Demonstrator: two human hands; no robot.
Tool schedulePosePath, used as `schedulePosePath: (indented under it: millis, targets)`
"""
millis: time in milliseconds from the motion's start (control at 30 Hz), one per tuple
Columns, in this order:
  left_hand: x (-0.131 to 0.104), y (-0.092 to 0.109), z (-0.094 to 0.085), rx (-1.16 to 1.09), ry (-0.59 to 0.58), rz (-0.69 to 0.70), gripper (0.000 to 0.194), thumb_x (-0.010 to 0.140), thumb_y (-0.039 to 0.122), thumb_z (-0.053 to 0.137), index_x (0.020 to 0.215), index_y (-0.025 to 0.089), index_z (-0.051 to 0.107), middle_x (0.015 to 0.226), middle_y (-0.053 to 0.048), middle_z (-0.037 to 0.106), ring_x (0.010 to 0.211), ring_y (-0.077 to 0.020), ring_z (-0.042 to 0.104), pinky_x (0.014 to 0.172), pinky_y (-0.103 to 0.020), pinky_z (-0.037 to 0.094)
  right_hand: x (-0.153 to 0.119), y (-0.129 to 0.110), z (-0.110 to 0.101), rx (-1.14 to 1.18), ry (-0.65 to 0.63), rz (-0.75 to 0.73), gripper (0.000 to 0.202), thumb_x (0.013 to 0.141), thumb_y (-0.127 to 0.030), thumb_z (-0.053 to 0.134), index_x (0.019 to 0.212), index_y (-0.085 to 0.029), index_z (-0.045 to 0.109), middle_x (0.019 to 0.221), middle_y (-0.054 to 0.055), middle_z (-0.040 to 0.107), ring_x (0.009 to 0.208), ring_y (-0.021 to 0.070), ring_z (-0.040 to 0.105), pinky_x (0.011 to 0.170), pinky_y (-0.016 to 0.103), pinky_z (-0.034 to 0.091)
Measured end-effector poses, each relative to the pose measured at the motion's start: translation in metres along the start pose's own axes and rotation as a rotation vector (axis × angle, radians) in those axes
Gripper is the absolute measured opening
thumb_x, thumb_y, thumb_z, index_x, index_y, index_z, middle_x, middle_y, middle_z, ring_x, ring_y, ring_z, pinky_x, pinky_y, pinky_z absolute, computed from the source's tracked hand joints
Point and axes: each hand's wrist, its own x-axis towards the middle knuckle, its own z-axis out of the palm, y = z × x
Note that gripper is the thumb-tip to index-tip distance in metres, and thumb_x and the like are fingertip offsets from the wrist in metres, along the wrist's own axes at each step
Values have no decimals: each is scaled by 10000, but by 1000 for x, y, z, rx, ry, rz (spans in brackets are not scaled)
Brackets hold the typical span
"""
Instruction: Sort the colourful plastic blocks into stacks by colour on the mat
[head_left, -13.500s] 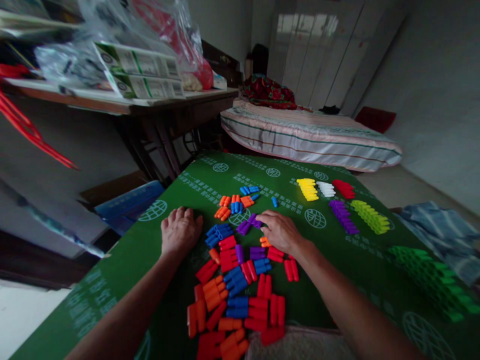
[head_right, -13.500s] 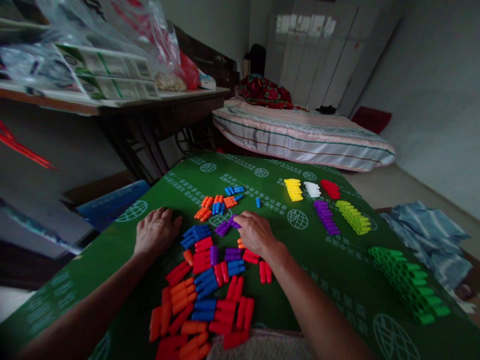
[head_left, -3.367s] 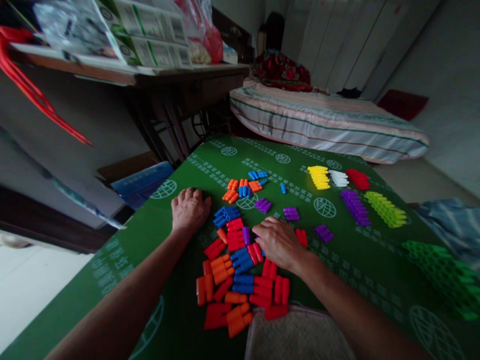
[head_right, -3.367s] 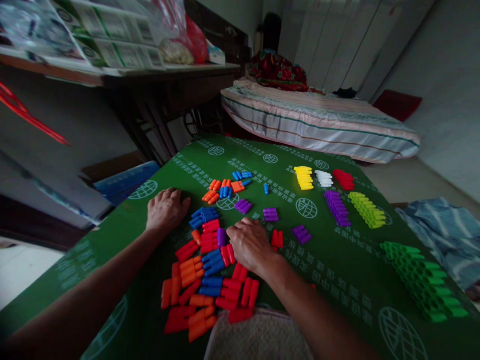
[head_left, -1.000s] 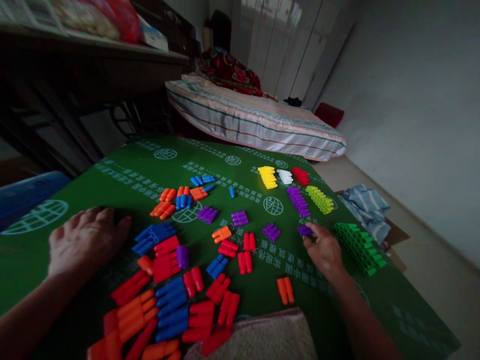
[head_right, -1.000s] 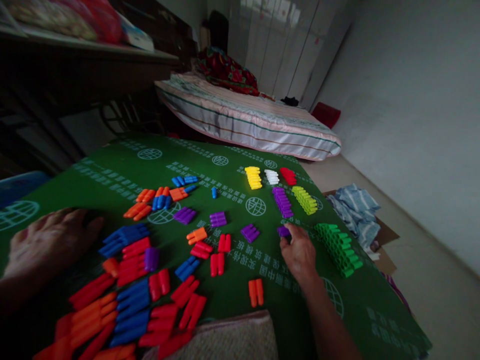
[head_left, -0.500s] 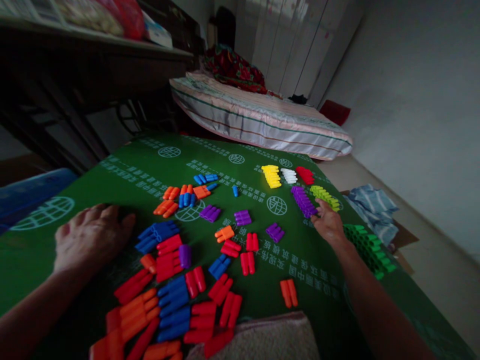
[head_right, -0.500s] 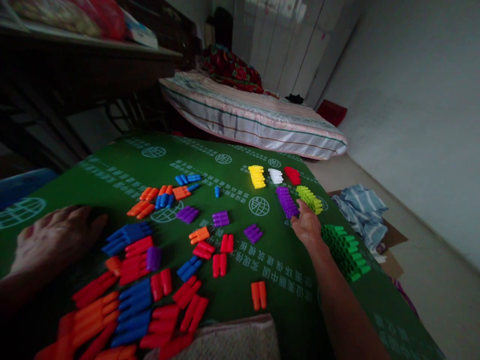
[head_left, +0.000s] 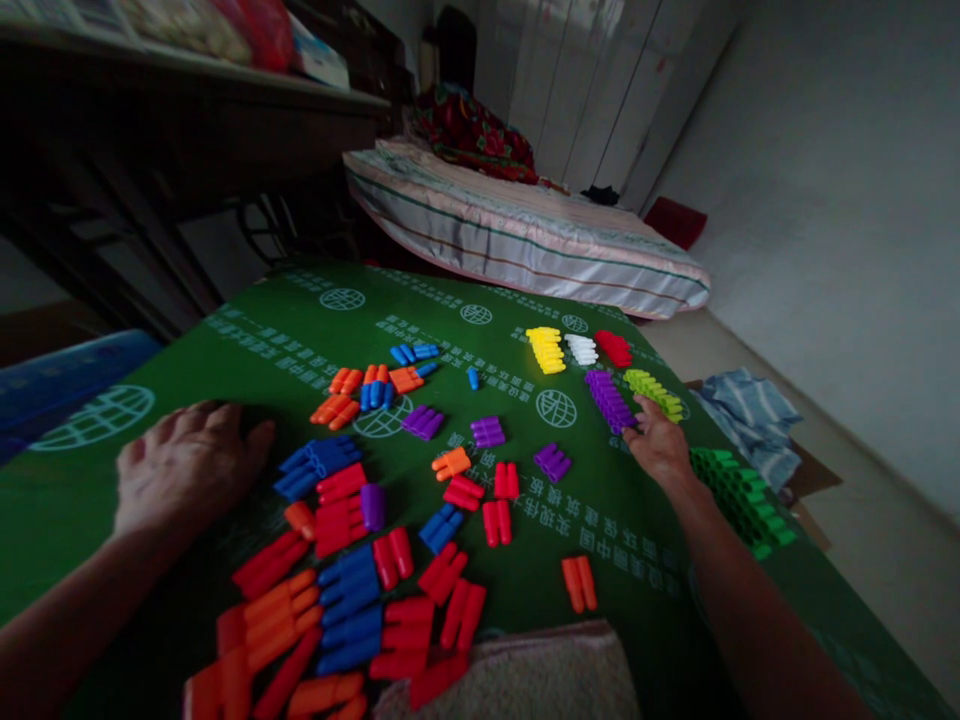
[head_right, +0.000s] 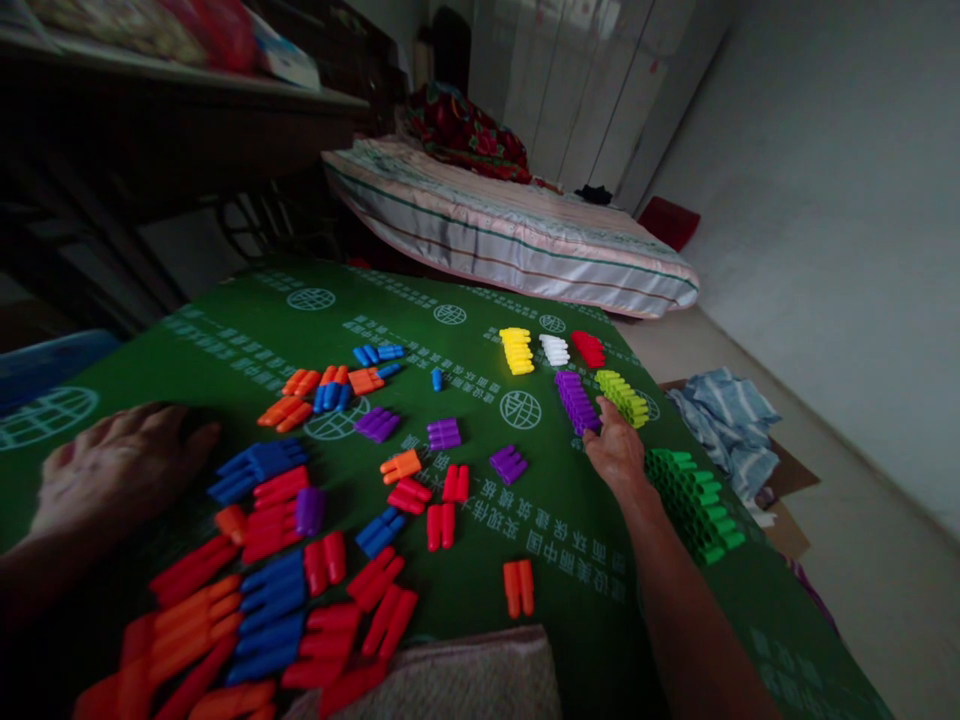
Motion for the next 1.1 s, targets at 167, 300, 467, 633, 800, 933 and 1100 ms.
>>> schedulePosePath:
  millis: [167,300,467,633,800,933,1100]
  targets:
    - [2,-2,3,-1,7,9,713,827,570,138,1226,111,510,1382,-210,446,1298,-382,359,1030,-538,331,-1,1,1,60,1,35,622,772,-274,580,1373,-180,447,1102,112,682,973,220,652,897,374,495]
    - [3,-2,4,-9,8,8,719,827,566,133,1217,102,520,1364,-216,460,1291,-389,366,1027,-539,333,-3,3,2,74,13,27,618,775,-301,578,1369,-189,447,1108,105,672,943,214,654,891,374,495]
    - [2,-1,4,-19,21,11,723,832,579,133,1243,115,504,1380,-204,452,1302,-382,357,1034,-536,325,-6,5,0,83,43,21,600,768,-329,581,1339,-172,483,1085,117,676,900,219,656,864,372,506]
    - [2,-1,4,3,8,10,714,835,572,125,1217,110,514,1363,-207,455,1285,-382,370,1023,-533,338,-11,6,-7,86,98,18,556,785,-362,555,1300,-153,531,1041,124,689,864,219,664,858,377,511]
    - [0,0,1,-3,7,22,718,837,572,125,1206,101,521,1354,-216,456,1271,-388,377,1014,-536,341,-26,6,-10,122,108,24,470,799,-394,534,1207,-170,601,1024,107,706,886,210,674,881,370,509]
    - [1,0,1,-10,-1,12,683,843,556,150,1190,105,527,1338,-213,468,1279,-379,373,1020,-525,336,-44,0,-9,185,81,-4,413,808,-413,511,1108,-166,652,996,115,724,887,227,687,882,388,513]
    - [1,-3,5,-3,26,18,683,839,564,139,1182,119,527,1350,-197,465,1277,-378,379,1023,-530,338,-65,-13,-7,282,24,-60,352,797,-426,532,1027,-211,688,958,77,743,854,209,702,847,353,537]
